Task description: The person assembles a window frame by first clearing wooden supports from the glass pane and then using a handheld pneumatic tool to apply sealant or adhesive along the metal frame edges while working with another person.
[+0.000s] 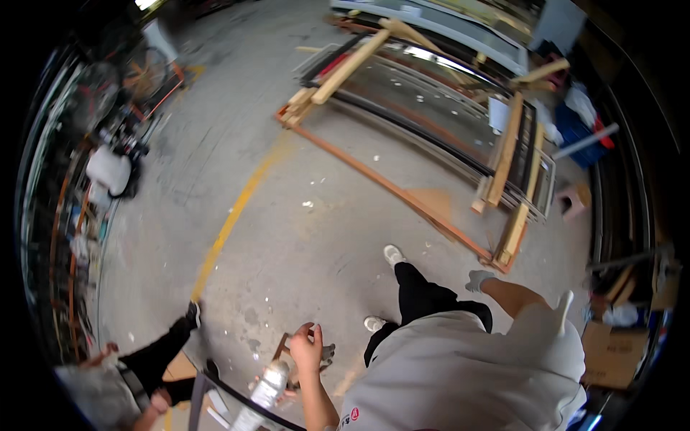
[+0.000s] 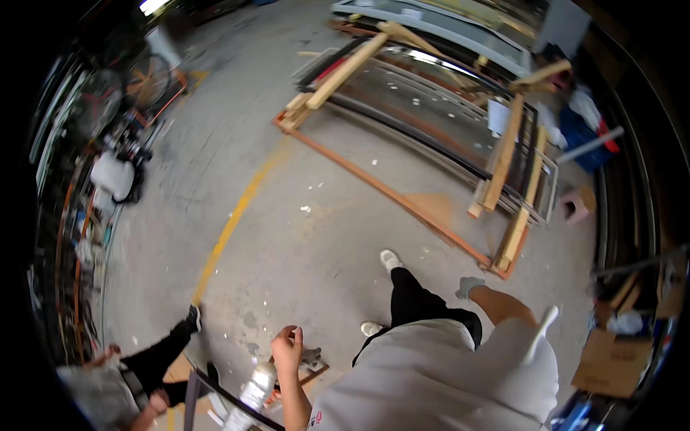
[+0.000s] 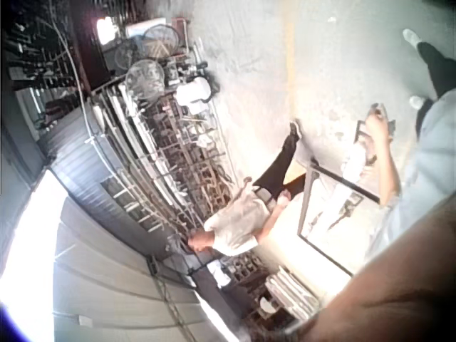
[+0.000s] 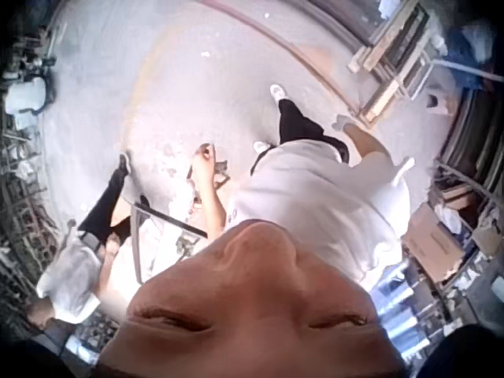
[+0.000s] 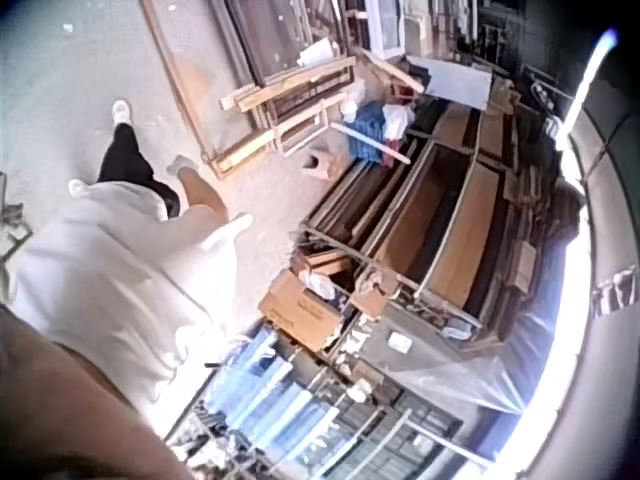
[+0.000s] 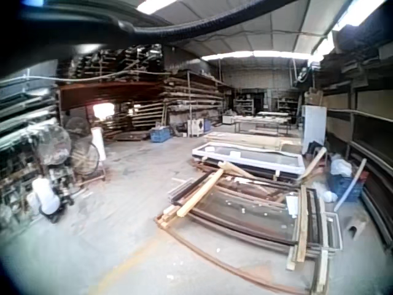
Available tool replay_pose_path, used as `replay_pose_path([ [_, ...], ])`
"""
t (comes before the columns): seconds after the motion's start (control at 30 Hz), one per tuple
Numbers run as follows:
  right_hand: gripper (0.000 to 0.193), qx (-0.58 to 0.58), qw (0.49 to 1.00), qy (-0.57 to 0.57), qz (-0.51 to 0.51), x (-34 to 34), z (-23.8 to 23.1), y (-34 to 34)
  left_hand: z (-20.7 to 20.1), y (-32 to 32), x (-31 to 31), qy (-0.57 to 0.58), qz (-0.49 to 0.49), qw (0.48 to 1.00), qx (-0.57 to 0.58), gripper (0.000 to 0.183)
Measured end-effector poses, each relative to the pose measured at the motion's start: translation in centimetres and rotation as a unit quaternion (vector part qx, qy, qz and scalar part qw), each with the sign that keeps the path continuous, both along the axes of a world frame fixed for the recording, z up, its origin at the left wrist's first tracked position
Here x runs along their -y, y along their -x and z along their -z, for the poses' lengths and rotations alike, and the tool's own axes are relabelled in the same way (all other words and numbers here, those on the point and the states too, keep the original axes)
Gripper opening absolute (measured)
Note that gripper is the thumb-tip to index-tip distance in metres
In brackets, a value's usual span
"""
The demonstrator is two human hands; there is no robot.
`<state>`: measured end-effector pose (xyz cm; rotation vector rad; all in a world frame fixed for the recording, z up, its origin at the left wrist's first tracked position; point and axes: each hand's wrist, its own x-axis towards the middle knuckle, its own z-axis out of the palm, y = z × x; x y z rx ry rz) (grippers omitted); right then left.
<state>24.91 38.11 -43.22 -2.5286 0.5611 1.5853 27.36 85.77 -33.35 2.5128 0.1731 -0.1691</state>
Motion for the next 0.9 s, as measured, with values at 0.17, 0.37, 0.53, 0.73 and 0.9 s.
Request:
replay_pose_path([
  [0.17, 0.044, 0.036, 0.998, 0.004, 0.048, 2.1, 7.7, -4.8, 2.5, -6.6, 4.1, 0.027, 0.089, 0.994, -0.049, 0.016],
  [0.37, 0.037, 0.226, 0.967, -0.073, 0.097, 4.2, 12.5, -20.1, 2.9, -16.9, 10.2, -0.006, 0.113, 0.987, -0.114, 0.017],
  [0.53, 0.036, 0.318, 0.934, -0.067, 0.148, 7.1, 9.7, -30.1, -0.4, -27.7, 16.4, 0.006, 0.187, 0.975, -0.117, 0.017],
  [0.73, 0.039, 0.306, 0.891, -0.116, 0.314, 10.6, 10.3, -24.7, -5.0, -34.4, 22.0, 0.355, 0.177, 0.872, -0.288, 0.028],
  [0.9, 0.04, 0.183, 0.88, -0.029, 0.437, 10.6, 8.5, -11.1, -4.7, -36.5, 25.0, 0.248, 0.391, 0.857, -0.225, 0.049],
])
